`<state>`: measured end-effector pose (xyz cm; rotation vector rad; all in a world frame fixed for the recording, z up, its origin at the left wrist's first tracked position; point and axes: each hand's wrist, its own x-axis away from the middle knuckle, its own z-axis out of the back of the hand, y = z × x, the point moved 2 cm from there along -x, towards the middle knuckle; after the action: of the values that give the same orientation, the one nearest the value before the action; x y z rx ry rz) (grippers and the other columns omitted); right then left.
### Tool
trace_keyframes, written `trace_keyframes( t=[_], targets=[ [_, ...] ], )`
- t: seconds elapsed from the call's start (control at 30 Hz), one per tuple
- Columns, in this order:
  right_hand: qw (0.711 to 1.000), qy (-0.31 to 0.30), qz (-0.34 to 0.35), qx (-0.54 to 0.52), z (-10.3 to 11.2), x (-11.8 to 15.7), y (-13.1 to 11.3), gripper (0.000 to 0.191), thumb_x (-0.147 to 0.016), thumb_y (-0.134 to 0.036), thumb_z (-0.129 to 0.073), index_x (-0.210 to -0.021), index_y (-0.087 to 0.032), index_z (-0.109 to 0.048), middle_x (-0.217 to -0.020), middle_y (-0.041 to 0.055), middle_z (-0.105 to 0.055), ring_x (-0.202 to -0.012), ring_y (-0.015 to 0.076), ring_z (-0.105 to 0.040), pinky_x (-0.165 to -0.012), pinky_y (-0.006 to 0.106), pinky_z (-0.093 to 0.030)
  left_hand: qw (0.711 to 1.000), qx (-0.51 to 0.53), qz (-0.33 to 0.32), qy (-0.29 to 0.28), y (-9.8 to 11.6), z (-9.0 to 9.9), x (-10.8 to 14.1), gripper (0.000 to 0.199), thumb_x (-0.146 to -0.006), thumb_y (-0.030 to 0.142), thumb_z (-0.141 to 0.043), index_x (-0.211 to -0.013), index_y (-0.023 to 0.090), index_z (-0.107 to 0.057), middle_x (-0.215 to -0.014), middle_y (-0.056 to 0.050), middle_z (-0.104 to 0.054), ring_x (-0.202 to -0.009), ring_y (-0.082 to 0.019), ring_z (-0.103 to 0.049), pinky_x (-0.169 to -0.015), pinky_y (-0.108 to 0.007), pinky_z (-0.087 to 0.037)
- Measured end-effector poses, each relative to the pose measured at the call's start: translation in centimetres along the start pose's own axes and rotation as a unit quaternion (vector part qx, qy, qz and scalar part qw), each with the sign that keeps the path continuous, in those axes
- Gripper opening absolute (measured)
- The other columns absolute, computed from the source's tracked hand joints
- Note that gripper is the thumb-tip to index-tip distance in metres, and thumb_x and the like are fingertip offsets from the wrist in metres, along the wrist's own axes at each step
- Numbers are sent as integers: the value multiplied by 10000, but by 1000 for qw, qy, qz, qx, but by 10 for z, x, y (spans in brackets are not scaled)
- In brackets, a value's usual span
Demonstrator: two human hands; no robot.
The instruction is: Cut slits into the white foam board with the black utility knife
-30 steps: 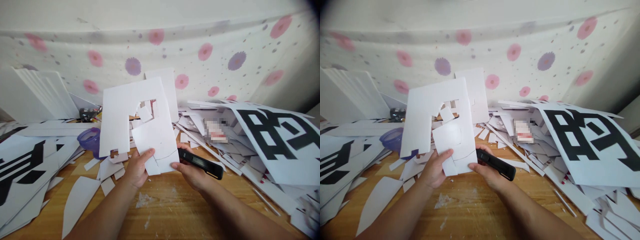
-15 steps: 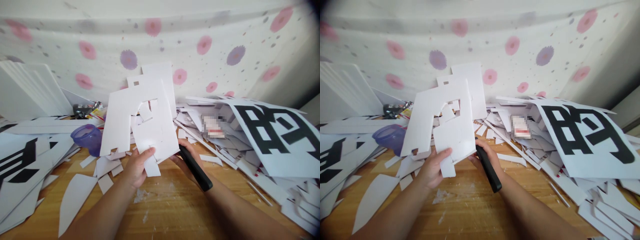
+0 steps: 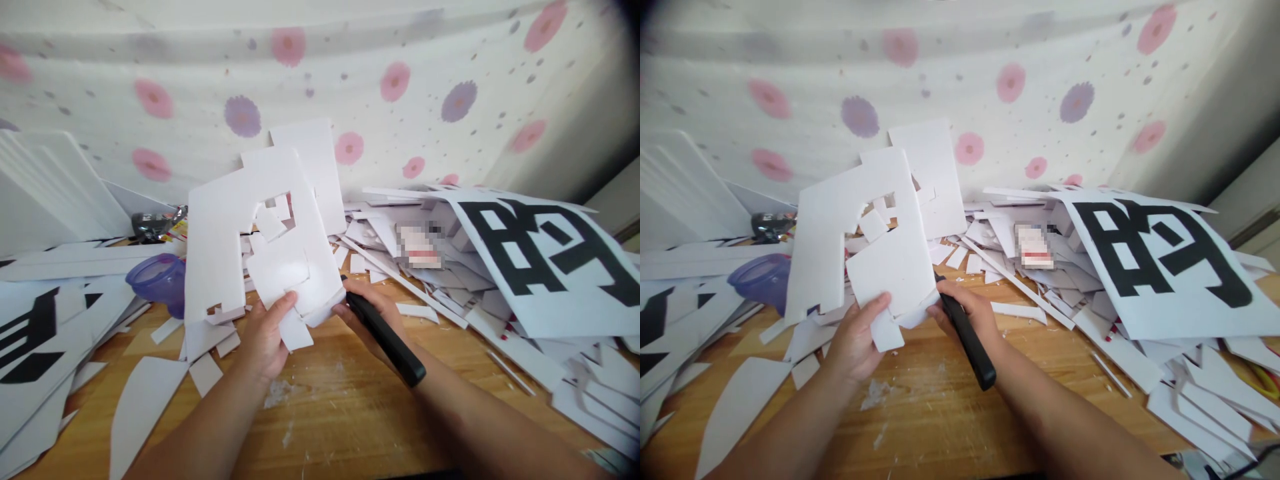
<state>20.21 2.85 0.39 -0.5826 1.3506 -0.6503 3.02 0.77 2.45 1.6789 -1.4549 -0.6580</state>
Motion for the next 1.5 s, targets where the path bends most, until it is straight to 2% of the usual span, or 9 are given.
trace_keyframes(
  t=[0.1,0.33,0.4,0.53,0.63,0.77,1.1,1.23,1.5],
  targets=[
    [999,14,41,15,0,-1,-2,345,-798,-198,-695,-1122,-272,-605,-818,-2,-684,-680,141,-639,-628,273,-547,1000,2,-4,12,0,0,2,480,-649,230,-842,-1095,146,-688,-926,-71,-746,-765,-202,-699,-623,-243,-575],
    [998,-31,-2,47,5,-8,-10,226,-824,-230,-659,-1044,-258,-616,-821,14,-700,-676,146,-656,-642,286,-562,1000,-1,-11,-5,1,0,1,492,-653,246,-846,-1110,159,-687,-987,-96,-739,-812,-218,-702,-666,-267,-591],
    [998,-25,-20,57,9,-11,-11,272,-804,-247,-680,-1064,-262,-601,-859,23,-714,-723,165,-683,-667,305,-568,1000,-2,-20,-24,3,0,0,488,-679,258,-831,-1134,169,-677,-1015,-102,-734,-858,-226,-702,-702,-277,-594],
    [990,102,-97,10,27,-15,-10,368,-789,-319,-702,-1122,-261,-556,-768,0,-721,-649,179,-701,-614,322,-578,998,-7,-56,-29,7,4,-3,501,-709,242,-814,-1180,195,-652,-1067,-94,-722,-968,-225,-683,-793,-285,-585],
    [983,166,-75,31,42,-16,-19,280,-804,-365,-676,-1053,-245,-634,-786,20,-729,-652,191,-704,-603,334,-581,997,-18,-68,-22,6,7,-7,546,-687,229,-831,-1198,225,-641,-1069,-76,-723,-958,-212,-684,-785,-269,-586],
    [987,113,-37,104,51,-19,-40,224,-768,-314,-696,-987,-265,-695,-956,38,-754,-870,228,-719,-760,362,-590,995,-41,-94,-6,4,8,-10,539,-666,220,-844,-1173,255,-661,-1061,-60,-726,-970,-209,-683,-793,-248,-580],
    [986,59,-83,134,49,-19,-55,173,-728,-235,-674,-900,-245,-658,-823,5,-747,-691,166,-691,-613,274,-541,990,-83,-115,-8,-2,8,-12,537,-676,215,-832,-1183,260,-661,-1073,-73,-718,-972,-233,-681,-795,-279,-585],
    [988,32,-77,130,47,-18,-58,160,-745,-245,-651,-904,-244,-648,-834,10,-744,-685,164,-677,-617,286,-521,990,-82,-111,-3,-2,9,-13,541,-671,209,-837,-1182,246,-663,-1046,-75,-725,-924,-222,-692,-772,-266,-586],
    [986,41,-79,138,43,-17,-58,160,-719,-233,-644,-880,-241,-640,-805,10,-747,-695,177,-689,-642,305,-523,990,-84,-112,-1,-1,8,-10,539,-684,185,-824,-1193,236,-653,-1039,-66,-728,-913,-209,-694,-774,-256,-585]
  ],
)
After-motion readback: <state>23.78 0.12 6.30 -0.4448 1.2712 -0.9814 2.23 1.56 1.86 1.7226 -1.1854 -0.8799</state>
